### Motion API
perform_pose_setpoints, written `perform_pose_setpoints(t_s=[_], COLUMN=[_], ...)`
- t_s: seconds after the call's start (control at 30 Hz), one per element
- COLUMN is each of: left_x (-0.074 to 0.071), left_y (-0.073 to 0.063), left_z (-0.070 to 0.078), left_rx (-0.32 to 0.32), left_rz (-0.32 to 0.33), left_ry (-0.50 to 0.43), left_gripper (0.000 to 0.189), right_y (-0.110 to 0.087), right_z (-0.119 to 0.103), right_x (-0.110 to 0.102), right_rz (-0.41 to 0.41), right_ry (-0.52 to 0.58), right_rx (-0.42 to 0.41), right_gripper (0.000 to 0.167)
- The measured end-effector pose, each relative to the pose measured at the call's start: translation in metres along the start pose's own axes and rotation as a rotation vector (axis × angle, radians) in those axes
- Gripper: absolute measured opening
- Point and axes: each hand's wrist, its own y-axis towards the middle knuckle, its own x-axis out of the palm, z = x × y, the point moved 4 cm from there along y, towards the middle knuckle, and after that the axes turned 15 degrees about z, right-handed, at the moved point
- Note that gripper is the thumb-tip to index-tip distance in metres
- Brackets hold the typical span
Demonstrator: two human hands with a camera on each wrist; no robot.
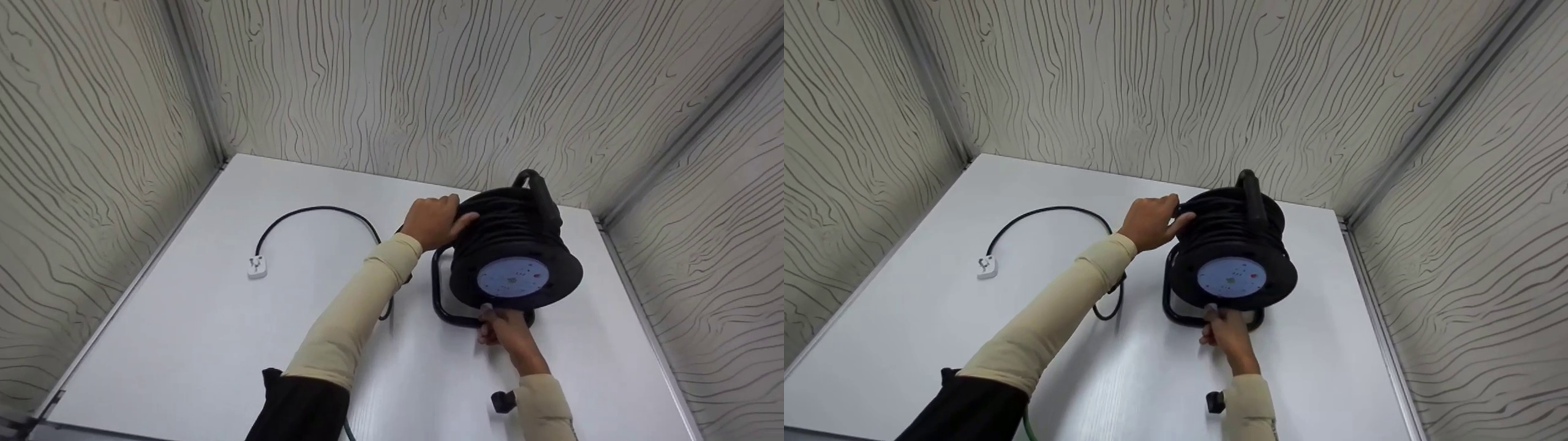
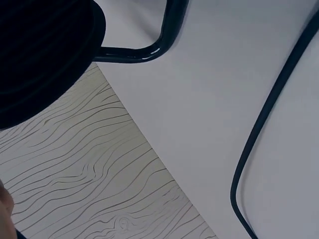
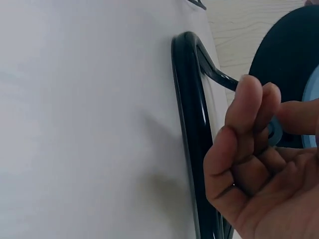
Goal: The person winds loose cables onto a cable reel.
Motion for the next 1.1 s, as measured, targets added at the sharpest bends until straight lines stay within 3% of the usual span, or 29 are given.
perform_pose_setpoints(t_s=[0.3,0.47,0.6,0.87,1.1], left_x=[0.002,0.0,0.001,0.002,-0.003], left_y=[0.019,0.027,0.025,0.011,0.011], left_z=[0.016,0.026,0.027,0.013,0.007], left_rx=[-0.001,0.035,0.04,-0.035,-0.082], left_rz=[-0.028,-0.014,-0.001,-0.019,-0.009], left_ry=[-0.015,-0.017,-0.025,-0.01,-0.042], left_gripper=[0.054,0.049,0.049,0.047,0.045], right_y=[-0.002,-0.005,-0.011,-0.014,-0.016], right_z=[-0.007,-0.012,-0.014,-0.014,-0.024], right_x=[0.018,0.032,0.037,0.041,0.046], right_rz=[-0.02,-0.051,-0.077,-0.079,-0.106], right_ry=[0.023,0.08,0.093,0.115,0.152], right_rx=[-0.022,-0.021,-0.023,-0.018,-0.02], right_gripper=[0.026,0.032,0.034,0.026,0.032])
